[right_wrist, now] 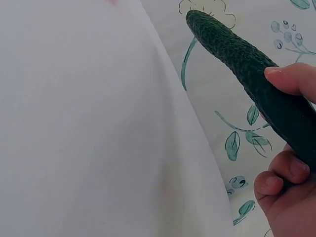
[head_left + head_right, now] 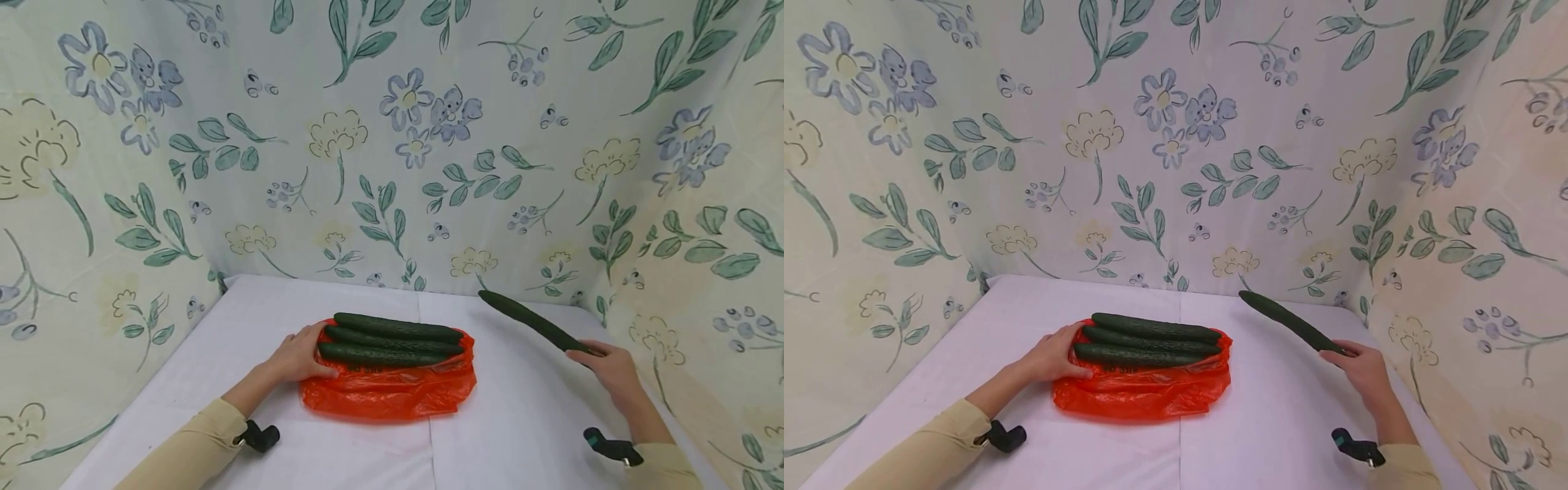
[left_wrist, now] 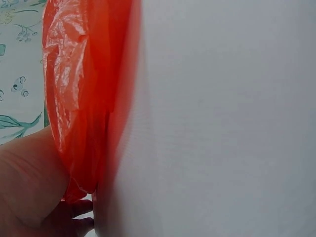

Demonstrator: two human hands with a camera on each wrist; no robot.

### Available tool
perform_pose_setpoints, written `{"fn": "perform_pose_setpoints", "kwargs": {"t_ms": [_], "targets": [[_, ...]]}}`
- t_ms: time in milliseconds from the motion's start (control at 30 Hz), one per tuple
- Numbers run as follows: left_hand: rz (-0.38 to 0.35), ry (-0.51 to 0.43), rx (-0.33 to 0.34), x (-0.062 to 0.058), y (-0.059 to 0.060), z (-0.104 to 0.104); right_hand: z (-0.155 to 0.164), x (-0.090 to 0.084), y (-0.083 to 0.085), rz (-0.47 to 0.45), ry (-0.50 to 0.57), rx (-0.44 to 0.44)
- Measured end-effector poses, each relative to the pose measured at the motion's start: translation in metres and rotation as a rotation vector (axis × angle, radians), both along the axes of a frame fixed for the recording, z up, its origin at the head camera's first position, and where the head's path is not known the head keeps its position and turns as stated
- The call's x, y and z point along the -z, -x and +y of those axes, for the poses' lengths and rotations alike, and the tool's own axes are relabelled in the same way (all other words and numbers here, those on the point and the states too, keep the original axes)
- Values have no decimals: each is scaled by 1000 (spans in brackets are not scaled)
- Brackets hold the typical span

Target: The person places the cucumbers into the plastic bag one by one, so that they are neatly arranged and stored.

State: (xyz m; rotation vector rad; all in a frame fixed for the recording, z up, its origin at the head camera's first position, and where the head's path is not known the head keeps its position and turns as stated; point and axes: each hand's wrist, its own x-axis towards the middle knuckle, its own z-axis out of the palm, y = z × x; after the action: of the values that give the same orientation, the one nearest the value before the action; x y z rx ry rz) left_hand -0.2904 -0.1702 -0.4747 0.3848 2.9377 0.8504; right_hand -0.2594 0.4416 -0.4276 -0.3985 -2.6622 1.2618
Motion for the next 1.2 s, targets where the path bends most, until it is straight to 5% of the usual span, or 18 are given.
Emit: {"fn": "perform_pose_setpoints", "kwargs": {"t_ms": [833,1200], "targets": [[12,4,8,1,1,-1,-73,-30,4,101,-73,-301],[6,-7,1,1,0,0,-119,-26,14,43,12,-393]]}}
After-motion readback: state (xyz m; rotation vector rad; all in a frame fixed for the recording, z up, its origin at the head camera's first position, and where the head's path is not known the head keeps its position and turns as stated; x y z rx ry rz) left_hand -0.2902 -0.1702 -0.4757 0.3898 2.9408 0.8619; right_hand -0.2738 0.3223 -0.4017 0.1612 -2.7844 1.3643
